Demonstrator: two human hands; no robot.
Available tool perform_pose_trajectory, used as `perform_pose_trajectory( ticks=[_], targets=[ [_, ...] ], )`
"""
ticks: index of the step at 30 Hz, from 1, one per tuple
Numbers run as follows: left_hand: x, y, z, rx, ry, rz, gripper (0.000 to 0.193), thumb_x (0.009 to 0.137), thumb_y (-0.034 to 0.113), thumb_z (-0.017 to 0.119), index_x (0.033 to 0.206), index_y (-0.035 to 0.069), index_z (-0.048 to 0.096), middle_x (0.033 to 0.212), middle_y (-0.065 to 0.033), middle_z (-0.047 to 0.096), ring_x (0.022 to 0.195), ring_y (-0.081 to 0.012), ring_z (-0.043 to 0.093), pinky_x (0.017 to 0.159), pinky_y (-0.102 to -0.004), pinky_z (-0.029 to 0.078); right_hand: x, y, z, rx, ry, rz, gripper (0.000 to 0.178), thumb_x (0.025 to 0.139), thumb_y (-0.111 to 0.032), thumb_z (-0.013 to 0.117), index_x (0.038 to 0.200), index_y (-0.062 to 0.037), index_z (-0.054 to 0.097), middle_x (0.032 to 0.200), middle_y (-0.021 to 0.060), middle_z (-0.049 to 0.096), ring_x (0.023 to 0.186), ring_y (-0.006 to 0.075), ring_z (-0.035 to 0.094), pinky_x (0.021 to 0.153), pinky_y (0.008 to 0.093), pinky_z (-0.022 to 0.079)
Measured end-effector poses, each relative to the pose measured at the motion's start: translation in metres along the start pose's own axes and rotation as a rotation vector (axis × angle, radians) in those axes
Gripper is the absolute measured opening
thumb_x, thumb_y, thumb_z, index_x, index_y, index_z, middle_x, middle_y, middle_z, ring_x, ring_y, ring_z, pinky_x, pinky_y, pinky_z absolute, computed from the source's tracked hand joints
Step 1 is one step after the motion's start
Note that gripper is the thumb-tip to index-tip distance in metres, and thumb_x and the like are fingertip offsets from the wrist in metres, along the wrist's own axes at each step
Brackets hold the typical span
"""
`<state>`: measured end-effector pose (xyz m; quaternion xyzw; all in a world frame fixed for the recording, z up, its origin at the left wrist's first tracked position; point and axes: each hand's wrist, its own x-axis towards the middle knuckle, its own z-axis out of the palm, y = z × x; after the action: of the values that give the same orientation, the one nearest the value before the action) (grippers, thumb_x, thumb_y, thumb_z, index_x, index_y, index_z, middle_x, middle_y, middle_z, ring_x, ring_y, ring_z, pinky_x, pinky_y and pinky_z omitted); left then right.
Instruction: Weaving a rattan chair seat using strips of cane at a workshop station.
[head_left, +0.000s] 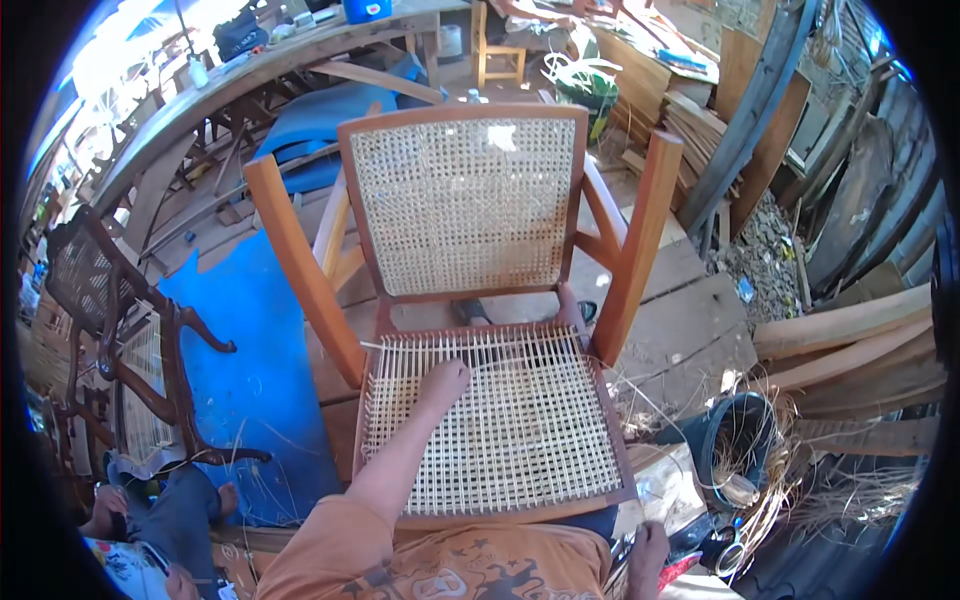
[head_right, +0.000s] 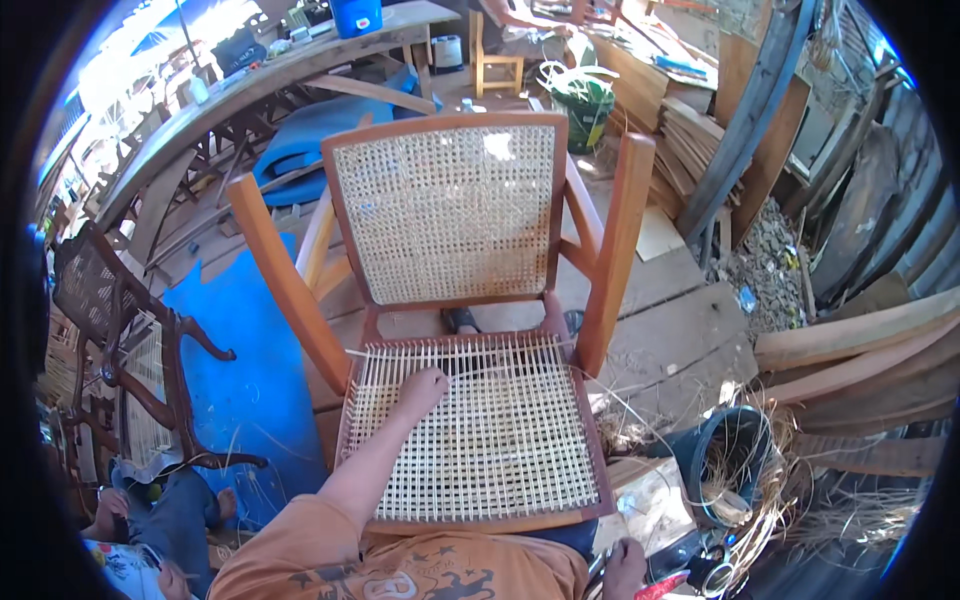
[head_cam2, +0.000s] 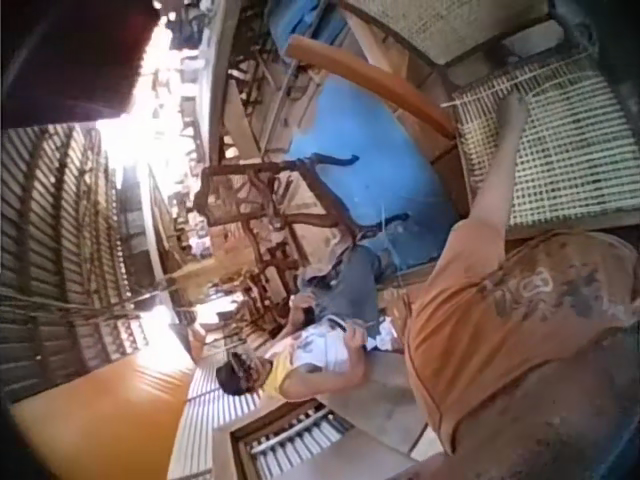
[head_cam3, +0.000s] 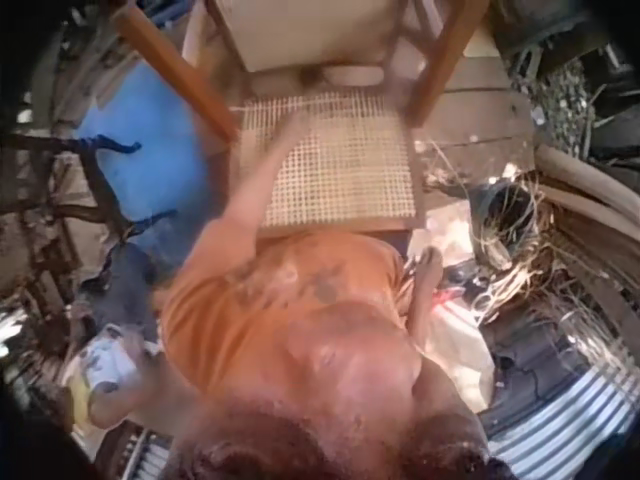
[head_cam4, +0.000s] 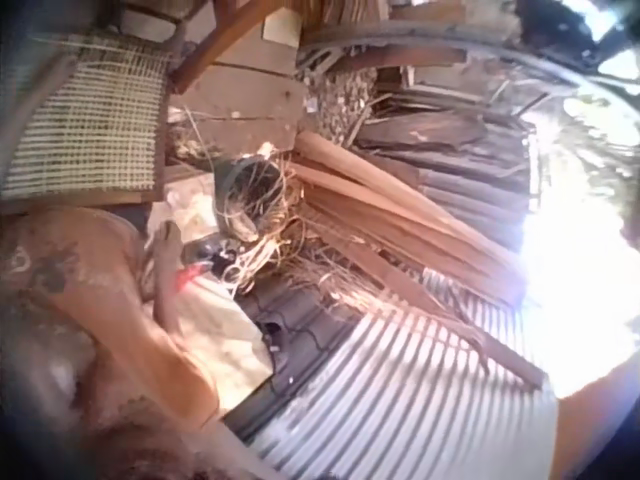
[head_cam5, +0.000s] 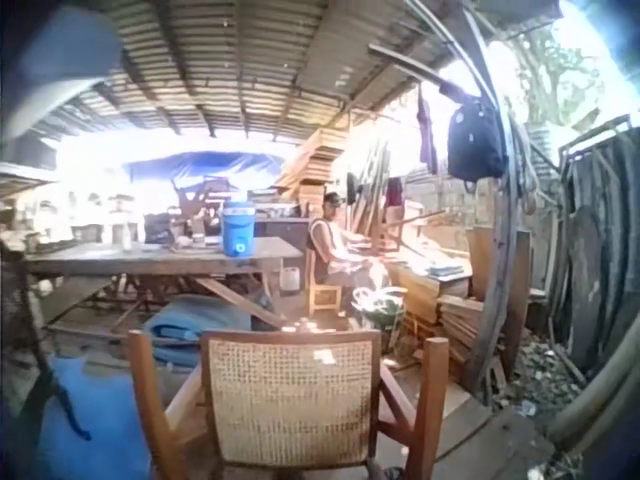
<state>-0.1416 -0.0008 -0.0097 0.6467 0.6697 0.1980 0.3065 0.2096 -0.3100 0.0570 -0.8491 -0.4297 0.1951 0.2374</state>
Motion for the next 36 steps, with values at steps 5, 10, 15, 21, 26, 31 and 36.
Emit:
perform_pose_trajectory(
  ticks=[5,10,15,21,26,31,36],
  targets=[
    [-0.004,0.004,0.004,0.063,-0.013,-0.093,0.024,0.082,0.030,0.056,0.085,0.008,0.064,0.081,-0.0140,0.064,0.077,-0.0321,0.061,0.070,-0.0425,0.047,0.070,-0.081,0.039,0.200,-0.076,-0.201,0.012,0.081,-0.004,0.053,0.090,0.0026,0.058,0.080,0.0133,0.059,0.074,0.0213,0.058,0.069,0.0311,0.046],
    [-0.004,0.004,0.027,0.119,0.142,0.058,0.021,0.081,0.027,0.056,0.081,0.006,0.060,0.081,-0.0142,0.064,0.076,-0.0311,0.062,0.070,-0.0439,0.047,0.086,-0.100,0.074,0.137,-0.150,-0.380,0.012,0.081,-0.009,0.054,0.088,-0.0010,0.060,0.082,0.0162,0.061,0.076,0.0297,0.059,0.072,0.0362,0.046],
    [-0.007,-0.002,0.025,0.183,0.189,-0.003,0.021,0.081,0.029,0.057,0.078,0.008,0.061,0.078,-0.0129,0.063,0.075,-0.0324,0.061,0.070,-0.0451,0.046,0.091,-0.095,0.076,0.130,-0.215,-0.360,0.016,0.080,-0.012,0.054,0.090,-0.0011,0.061,0.081,0.0169,0.061,0.077,0.0307,0.060,0.071,0.0370,0.047],
    [-0.009,0.003,0.025,0.171,0.095,-0.021,0.025,0.082,0.032,0.054,0.081,0.008,0.061,0.084,-0.0127,0.064,0.080,-0.0319,0.061,0.072,-0.0441,0.046,0.088,-0.106,0.072,0.082,-0.292,-0.168,0.018,0.083,-0.021,0.053,0.092,-0.0065,0.061,0.088,0.0153,0.063,0.085,0.0334,0.059,0.074,0.0411,0.047],
    [-0.003,-0.018,0.031,0.350,0.149,0.046,0.029,0.085,0.035,0.049,0.087,0.009,0.062,0.086,-0.0130,0.064,0.082,-0.0342,0.060,0.071,-0.0444,0.045,0.090,-0.103,0.078,0.092,-0.333,-0.152,0.022,0.083,-0.026,0.053,0.092,-0.0079,0.061,0.091,0.0153,0.062,0.086,0.0334,0.059,0.074,0.0425,0.047],
    [0.002,-0.016,0.029,0.297,0.135,0.133,0.028,0.085,0.032,0.051,0.084,0.006,0.060,0.079,-0.0147,0.063,0.073,-0.0361,0.058,0.066,-0.0453,0.044,0.096,-0.103,0.085,0.161,-0.275,-0.212,0.020,0.084,-0.023,0.052,0.094,-0.0076,0.060,0.089,0.0127,0.062,0.086,0.0307,0.059,0.074,0.0389,0.047],
    [0.005,0.017,0.028,0.317,0.083,0.036,0.031,0.086,0.034,0.051,0.087,0.005,0.062,0.086,-0.0173,0.063,0.078,-0.0342,0.060,0.069,-0.0417,0.044,0.100,-0.102,0.078,0.170,-0.239,-0.164,0.020,0.084,-0.022,0.051,0.093,-0.0076,0.060,0.089,0.0125,0.062,0.086,0.0308,0.059,0.074,0.0394,0.047]
  ],
)
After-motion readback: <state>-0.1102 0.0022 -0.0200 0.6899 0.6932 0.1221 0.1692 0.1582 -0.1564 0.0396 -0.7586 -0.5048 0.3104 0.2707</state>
